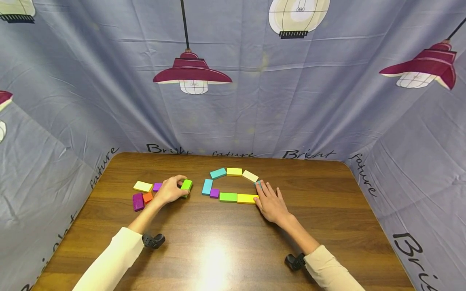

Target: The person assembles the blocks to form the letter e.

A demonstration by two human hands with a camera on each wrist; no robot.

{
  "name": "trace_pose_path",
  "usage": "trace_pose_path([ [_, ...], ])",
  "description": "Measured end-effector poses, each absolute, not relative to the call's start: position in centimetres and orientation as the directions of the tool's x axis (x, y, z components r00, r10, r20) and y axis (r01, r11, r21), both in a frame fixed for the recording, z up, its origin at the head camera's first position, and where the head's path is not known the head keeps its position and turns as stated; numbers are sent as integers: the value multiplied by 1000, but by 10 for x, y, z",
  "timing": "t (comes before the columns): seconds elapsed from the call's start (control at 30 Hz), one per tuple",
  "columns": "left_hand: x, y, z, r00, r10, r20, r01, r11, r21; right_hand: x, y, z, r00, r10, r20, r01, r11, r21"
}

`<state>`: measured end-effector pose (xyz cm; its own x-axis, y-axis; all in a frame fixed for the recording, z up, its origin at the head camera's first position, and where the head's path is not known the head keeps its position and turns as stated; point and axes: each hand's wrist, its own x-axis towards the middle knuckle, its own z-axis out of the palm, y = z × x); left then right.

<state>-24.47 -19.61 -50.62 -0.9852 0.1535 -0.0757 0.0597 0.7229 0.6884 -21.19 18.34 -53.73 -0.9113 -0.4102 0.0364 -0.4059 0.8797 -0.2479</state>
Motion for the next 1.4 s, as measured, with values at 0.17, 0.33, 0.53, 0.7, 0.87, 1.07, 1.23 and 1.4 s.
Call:
trace_pose_path([
  [0.17,-222,-185,-508,-989,110,-100,8,713,701,-212,184,-538,-913,-407,30,-401,883,-244],
  [0.33,-204,-172,-512,-990,97,-101,-3,709,705,-213,185,-538,-914,-405,14,-396,885,-244],
  [0.53,-196,-157,-524,-993,105,-53,39,722,691,-213,185,-539,-914,-407,5,-396,886,-243],
  [0.7,-194,-149,-527,-994,102,-24,57,721,691,-213,184,-539,-913,-408,13,-398,885,-242],
  [0.87,-193,-145,-528,-995,103,-17,62,713,698,-213,183,-538,-914,-405,12,-397,887,-235],
  [1.07,-193,-144,-528,-994,108,-19,62,699,712,-214,184,-538,-912,-409,-1,-397,887,-237],
  [1.23,-193,-143,-528,-995,98,-27,47,682,730,-214,184,-538,-912,-411,-3,-399,886,-237],
  [1.4,-193,-139,-528,-997,66,-35,17,662,749,-213,183,-538,-914,-405,9,-395,887,-238],
])
